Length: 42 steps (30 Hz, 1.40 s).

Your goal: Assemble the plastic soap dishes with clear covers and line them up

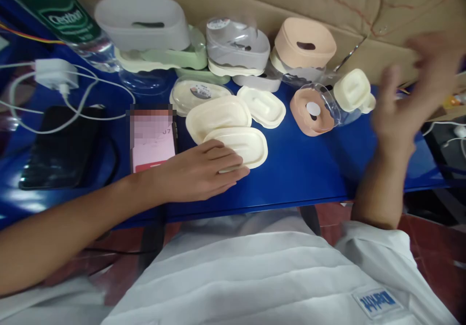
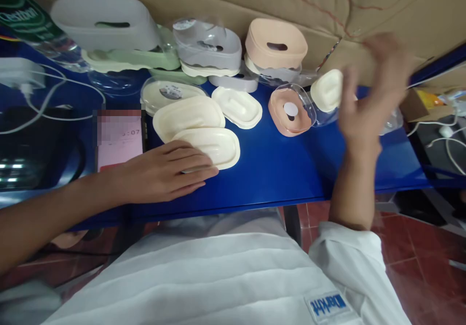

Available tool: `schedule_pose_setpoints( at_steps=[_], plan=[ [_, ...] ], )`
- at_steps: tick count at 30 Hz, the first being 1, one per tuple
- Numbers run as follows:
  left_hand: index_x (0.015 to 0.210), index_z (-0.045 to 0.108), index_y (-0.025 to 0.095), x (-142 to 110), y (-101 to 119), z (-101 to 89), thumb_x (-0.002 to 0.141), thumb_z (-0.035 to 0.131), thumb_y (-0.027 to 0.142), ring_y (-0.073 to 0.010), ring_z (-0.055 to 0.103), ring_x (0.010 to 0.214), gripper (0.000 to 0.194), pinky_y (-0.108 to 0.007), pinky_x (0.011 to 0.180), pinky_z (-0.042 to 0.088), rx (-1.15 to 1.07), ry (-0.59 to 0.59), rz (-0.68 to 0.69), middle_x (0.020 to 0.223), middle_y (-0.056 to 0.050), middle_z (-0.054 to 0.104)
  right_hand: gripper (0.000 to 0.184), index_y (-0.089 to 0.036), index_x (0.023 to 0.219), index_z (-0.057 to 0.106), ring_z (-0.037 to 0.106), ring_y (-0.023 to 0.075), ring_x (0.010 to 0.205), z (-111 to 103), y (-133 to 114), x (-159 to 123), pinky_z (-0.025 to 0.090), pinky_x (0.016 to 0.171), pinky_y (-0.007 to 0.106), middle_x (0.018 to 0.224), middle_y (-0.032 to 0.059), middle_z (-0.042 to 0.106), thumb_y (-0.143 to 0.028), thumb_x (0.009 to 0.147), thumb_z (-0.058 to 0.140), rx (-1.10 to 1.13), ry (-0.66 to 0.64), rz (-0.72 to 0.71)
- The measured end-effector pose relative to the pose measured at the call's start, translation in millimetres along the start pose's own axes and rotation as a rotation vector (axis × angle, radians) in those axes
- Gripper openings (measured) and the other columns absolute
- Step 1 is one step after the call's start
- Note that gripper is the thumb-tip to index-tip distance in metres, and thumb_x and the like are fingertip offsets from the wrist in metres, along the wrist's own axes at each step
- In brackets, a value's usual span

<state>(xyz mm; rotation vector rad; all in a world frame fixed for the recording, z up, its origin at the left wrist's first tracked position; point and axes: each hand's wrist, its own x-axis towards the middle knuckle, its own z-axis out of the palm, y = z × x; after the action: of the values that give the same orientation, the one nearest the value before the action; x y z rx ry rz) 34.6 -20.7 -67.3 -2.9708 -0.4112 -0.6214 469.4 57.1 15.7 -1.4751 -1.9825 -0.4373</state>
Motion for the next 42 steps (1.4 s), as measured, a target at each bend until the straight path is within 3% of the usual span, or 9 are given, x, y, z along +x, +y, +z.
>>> schedule_pose_setpoints(
  at_steps=[2,5,14,20,27,31,34,38,42],
  plan=[
    [0.136,0.067,0.019,0.1,4.7,-0.5,0.111,0.058,0.014,-0.0232,0.075,0.116,0.027,-0.038,0.105,0.057,-0.025,0.001,0.012,0.127,-0.008,0.079,0.061,-0.02,0.154,0.063,0.06,0.0409,0.146,10.6,-50.5,-8.0,0.043,0.123,0.06,0.153,0.0194,0.069,-0.062,0.115,0.041,0.044,-0.156,-0.184],
    [0.138,0.066,0.018,0.9,11.6,-2.8,0.109,0.06,0.009,-0.0236,0.074,0.123,0.031,-0.038,0.11,0.058,-0.038,0.02,0.025,0.132,-0.009,0.078,0.068,-0.017,0.156,0.063,0.067,0.0436,0.134,29.3,-87.3,-22.4,0.049,0.114,0.06,0.15,0.0208,0.072,-0.066,0.115,0.04,-0.062,-0.403,-0.178],
    [0.115,0.074,0.019,-3.1,-3.6,1.3,0.111,0.065,0.029,-0.0249,0.075,0.112,0.013,-0.041,0.105,0.059,-0.024,0.01,-0.05,0.123,-0.01,0.077,0.048,-0.018,0.12,0.077,0.073,0.0398,0.111,61.4,-69.7,-32.7,0.057,0.096,0.054,0.123,0.0188,0.077,-0.06,0.109,0.057,-0.007,-0.49,-0.009],
    [0.112,0.076,0.018,-4.1,-3.5,0.2,0.11,0.064,0.027,-0.026,0.075,0.112,0.015,-0.042,0.105,0.06,-0.016,-0.011,-0.026,0.126,-0.012,0.076,0.047,-0.027,0.1,0.076,0.069,0.0252,0.08,48.6,-76.3,-27.0,0.055,0.077,0.043,0.093,0.0079,0.078,-0.065,0.112,0.052,0.214,-0.249,0.036],
    [0.111,0.076,0.019,-4.4,-3.7,-0.8,0.11,0.063,0.025,-0.026,0.076,0.114,0.015,-0.043,0.106,0.06,0.003,-0.023,-0.015,0.13,-0.012,0.076,0.044,-0.027,0.11,0.077,0.073,0.0267,0.093,46.1,-71.9,-27.5,0.058,0.087,0.048,0.104,0.0099,0.081,-0.058,0.116,0.046,0.217,-0.17,-0.17],
    [0.11,0.075,0.019,-4.9,-4.4,1.3,0.111,0.062,0.027,-0.0249,0.076,0.112,0.016,-0.042,0.105,0.06,0.007,-0.007,0.001,0.13,-0.011,0.076,0.038,-0.031,0.114,0.078,0.075,0.0274,0.11,56.9,-87.5,-35.7,0.053,0.102,0.054,0.11,0.0031,0.083,-0.059,0.115,0.052,0.229,-0.326,-0.383],
    [0.109,0.075,0.019,-4.4,-3.3,1.6,0.111,0.062,0.026,-0.0249,0.076,0.11,0.015,-0.043,0.106,0.061,0.002,-0.003,0.003,0.13,-0.011,0.077,0.034,-0.036,0.121,0.075,0.07,0.0292,0.127,66.1,-103.9,-39.7,0.047,0.112,0.057,0.128,0.0006,0.08,-0.057,0.117,0.049,0.179,-0.376,-0.345],
    [0.108,0.075,0.019,-3.1,-0.7,-0.5,0.111,0.064,0.024,-0.024,0.076,0.113,0.013,-0.043,0.11,0.061,-0.015,0.002,-0.014,0.131,-0.011,0.077,0.048,-0.025,0.146,0.063,0.057,0.0436,0.144,72.7,-105.6,-38.3,0.042,0.117,0.068,0.157,0.0166,0.062,-0.059,0.114,0.051,0.027,-0.391,-0.213],
    [0.107,0.077,0.017,-2.5,0.2,-2.0,0.109,0.067,0.022,-0.0249,0.077,0.113,0.011,-0.044,0.111,0.062,-0.048,0.005,-0.019,0.13,-0.012,0.077,0.059,-0.019,0.146,0.061,0.06,0.0473,0.137,67.0,-84.2,-36.8,0.047,0.112,0.068,0.15,0.0239,0.063,-0.063,0.107,0.063,-0.074,-0.446,-0.062]
  ],
)
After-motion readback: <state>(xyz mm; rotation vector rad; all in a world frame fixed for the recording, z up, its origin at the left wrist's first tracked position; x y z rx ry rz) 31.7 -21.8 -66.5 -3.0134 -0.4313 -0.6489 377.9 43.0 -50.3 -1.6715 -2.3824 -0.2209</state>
